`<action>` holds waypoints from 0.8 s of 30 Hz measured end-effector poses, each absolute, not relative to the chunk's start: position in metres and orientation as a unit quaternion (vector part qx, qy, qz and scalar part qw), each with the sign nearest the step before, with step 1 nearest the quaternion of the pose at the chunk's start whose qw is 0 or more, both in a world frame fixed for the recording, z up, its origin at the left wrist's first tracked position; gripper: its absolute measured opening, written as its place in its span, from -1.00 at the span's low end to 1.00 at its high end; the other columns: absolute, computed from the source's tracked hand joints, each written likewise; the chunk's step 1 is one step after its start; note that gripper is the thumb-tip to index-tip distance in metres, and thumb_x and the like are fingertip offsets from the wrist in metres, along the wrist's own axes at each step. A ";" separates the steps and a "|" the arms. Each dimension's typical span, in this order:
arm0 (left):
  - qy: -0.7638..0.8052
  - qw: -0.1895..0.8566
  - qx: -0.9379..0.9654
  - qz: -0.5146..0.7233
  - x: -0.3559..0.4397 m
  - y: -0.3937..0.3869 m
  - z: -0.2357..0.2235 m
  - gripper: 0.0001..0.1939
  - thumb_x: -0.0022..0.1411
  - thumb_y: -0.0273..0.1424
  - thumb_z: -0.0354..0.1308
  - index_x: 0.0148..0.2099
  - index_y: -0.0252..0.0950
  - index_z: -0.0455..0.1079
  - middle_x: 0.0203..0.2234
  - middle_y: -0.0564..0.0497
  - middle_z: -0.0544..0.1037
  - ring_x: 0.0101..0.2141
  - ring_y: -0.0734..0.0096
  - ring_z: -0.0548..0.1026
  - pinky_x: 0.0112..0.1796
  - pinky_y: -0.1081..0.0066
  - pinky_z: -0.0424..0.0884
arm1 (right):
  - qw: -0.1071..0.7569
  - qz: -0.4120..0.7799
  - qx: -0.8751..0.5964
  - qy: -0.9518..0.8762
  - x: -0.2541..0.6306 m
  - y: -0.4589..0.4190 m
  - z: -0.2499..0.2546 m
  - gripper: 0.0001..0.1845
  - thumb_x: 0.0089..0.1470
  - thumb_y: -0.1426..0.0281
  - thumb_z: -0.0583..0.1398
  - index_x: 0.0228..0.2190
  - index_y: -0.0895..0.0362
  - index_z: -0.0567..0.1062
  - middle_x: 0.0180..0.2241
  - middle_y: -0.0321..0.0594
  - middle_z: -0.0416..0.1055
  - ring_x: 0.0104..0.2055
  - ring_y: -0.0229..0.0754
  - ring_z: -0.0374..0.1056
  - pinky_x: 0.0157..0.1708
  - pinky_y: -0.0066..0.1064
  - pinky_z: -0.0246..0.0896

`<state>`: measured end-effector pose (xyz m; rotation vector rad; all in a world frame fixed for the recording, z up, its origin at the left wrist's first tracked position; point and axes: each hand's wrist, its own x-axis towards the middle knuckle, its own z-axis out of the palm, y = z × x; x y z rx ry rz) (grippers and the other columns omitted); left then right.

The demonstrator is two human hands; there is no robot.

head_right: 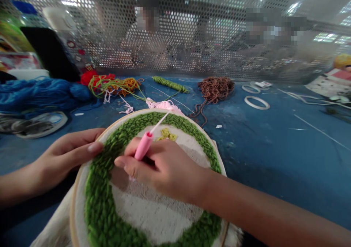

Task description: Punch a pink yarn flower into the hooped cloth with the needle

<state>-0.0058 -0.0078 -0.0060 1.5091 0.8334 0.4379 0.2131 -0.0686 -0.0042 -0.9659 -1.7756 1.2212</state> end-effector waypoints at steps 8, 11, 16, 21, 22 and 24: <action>0.408 0.613 0.641 0.214 -0.002 -0.014 0.001 -0.64 0.10 -0.09 0.16 -0.48 -0.26 0.23 -0.58 0.08 0.39 -0.51 0.38 0.40 -0.52 0.48 0.37 | 0.559 0.519 -0.443 -0.471 0.218 -0.056 -0.008 -0.56 0.24 0.16 0.07 -0.58 0.13 0.35 -0.80 -0.45 0.15 -0.77 -0.42 -0.02 -0.77 -0.58 -0.17; 0.404 0.614 0.643 0.213 -0.002 -0.014 0.000 -0.63 0.12 -0.08 0.14 -0.49 -0.26 0.20 -0.58 0.08 0.39 -0.52 0.41 0.38 -0.52 0.50 0.35 | 0.561 0.517 -0.448 -0.466 0.219 -0.055 -0.008 -0.56 0.24 0.13 0.06 -0.57 0.13 0.36 -0.80 -0.44 0.15 -0.77 -0.41 -0.02 -0.77 -0.56 -0.15; 0.370 0.626 0.660 0.188 -0.004 -0.009 -0.003 -0.61 0.16 -0.03 0.13 -0.43 -0.26 0.23 -0.56 0.08 0.38 -0.48 0.37 0.41 -0.50 0.48 0.37 | 0.477 0.484 -0.431 -0.594 0.217 -0.063 -0.007 -0.68 0.24 0.23 0.11 -0.49 0.14 0.41 -0.65 -0.41 0.25 -0.65 -0.42 0.09 -0.68 -0.56 -0.06; 0.357 0.631 0.664 0.182 -0.007 -0.007 -0.006 -0.60 0.19 -0.03 0.11 -0.41 -0.26 0.22 -0.55 0.10 0.35 -0.48 0.40 0.41 -0.50 0.51 0.36 | 0.366 0.435 -0.383 -0.728 0.215 -0.067 -0.005 -0.84 0.17 0.33 0.20 -0.41 0.15 0.45 -0.43 -0.30 0.39 -0.39 -0.33 0.30 -0.41 -0.50 0.18; 0.356 0.633 0.662 0.184 -0.006 -0.007 -0.005 -0.61 0.19 -0.03 0.12 -0.40 -0.26 0.23 -0.54 0.10 0.37 -0.47 0.39 0.41 -0.49 0.50 0.37 | 0.389 0.456 -0.391 -0.698 0.215 -0.067 -0.005 -0.81 0.19 0.30 0.18 -0.41 0.15 0.44 -0.48 -0.32 0.37 -0.46 -0.36 0.27 -0.49 -0.53 0.16; 0.361 0.634 0.657 0.189 -0.006 -0.008 -0.004 -0.62 0.18 -0.05 0.13 -0.41 -0.26 0.24 -0.54 0.08 0.39 -0.46 0.37 0.42 -0.48 0.48 0.39 | 0.452 0.506 -0.417 -0.604 0.216 -0.065 -0.006 -0.69 0.23 0.20 0.11 -0.45 0.14 0.41 -0.61 -0.38 0.30 -0.63 -0.40 0.15 -0.67 -0.57 0.01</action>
